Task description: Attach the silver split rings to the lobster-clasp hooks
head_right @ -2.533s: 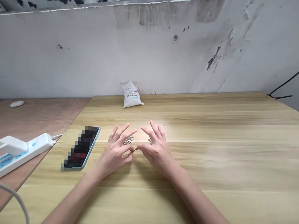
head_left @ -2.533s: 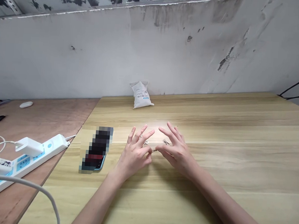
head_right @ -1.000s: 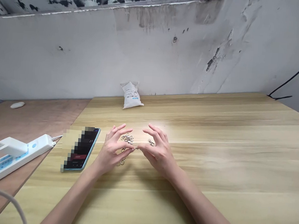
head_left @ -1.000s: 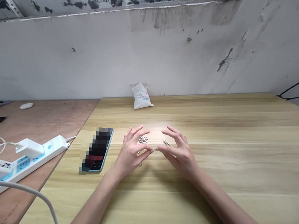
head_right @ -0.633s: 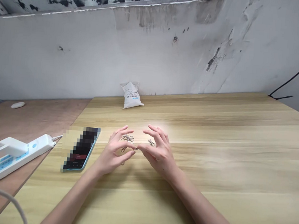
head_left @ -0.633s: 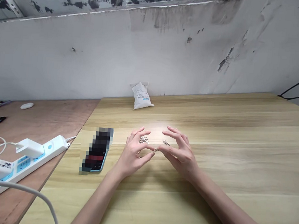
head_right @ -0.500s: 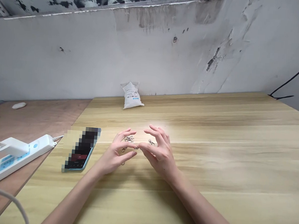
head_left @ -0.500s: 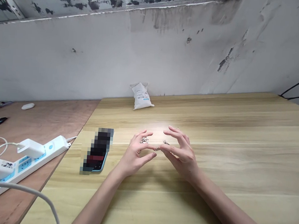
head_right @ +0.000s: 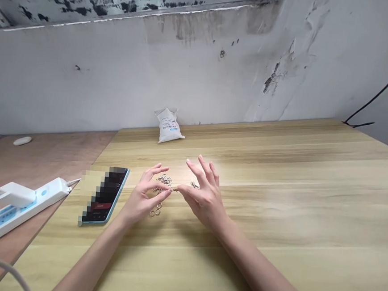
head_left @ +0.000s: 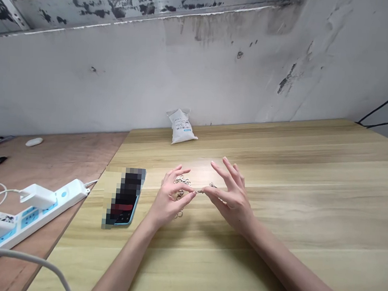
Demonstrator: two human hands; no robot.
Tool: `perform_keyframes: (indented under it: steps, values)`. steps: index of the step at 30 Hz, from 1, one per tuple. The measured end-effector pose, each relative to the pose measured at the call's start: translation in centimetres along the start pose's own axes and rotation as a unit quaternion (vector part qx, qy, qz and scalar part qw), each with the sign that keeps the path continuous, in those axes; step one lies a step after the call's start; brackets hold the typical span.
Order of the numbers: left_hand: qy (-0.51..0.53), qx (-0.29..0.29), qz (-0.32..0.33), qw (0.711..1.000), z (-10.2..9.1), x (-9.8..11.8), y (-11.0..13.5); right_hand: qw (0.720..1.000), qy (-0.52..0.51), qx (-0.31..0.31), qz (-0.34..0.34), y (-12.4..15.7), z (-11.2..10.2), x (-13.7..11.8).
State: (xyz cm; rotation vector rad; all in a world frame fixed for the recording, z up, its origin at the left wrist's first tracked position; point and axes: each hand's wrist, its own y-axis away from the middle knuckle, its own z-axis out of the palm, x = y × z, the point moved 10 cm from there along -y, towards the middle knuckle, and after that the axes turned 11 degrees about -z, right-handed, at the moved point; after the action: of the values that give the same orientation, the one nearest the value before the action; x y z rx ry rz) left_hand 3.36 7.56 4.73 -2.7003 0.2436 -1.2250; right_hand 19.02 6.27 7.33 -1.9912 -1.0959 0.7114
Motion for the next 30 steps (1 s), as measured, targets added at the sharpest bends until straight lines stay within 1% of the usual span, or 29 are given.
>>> perform_keyframes:
  steps: [3,6,7,9,13,17,19,23,30]
  values:
    - [-0.072,0.010,0.043,0.996,0.3,0.8,0.3,1.000,0.007,-0.006,-0.009,0.0,0.2,-0.4]
    - [-0.174,-0.008,0.112,0.978,1.6,1.8,0.8,0.999,0.001,-0.019,-0.037,0.1,0.9,-1.3]
    - [-0.196,-0.016,0.124,0.973,2.0,1.9,1.0,0.999,-0.002,-0.023,-0.045,0.0,1.0,-1.6]
    - [-0.213,-0.021,0.126,0.969,2.2,2.0,1.0,0.999,-0.005,-0.024,-0.047,0.0,1.2,-1.6]
    - [-0.166,-0.005,0.081,0.983,1.4,1.5,0.7,1.000,-0.012,0.002,-0.003,0.0,0.7,-0.6]
    - [-0.098,-0.037,0.047,0.993,1.7,0.9,0.6,0.999,-0.040,0.020,0.020,0.2,0.4,-0.2]
    - [-0.069,-0.038,0.040,0.996,1.6,0.8,0.5,0.998,-0.052,0.024,0.027,0.2,0.4,-0.2]
    - [-0.020,-0.019,0.030,0.999,0.8,0.5,0.2,0.998,-0.050,0.026,0.033,0.3,0.3,0.0]
    - [0.024,0.002,0.016,1.000,-0.1,0.0,-0.1,0.999,-0.034,0.024,0.034,0.3,0.1,0.8]
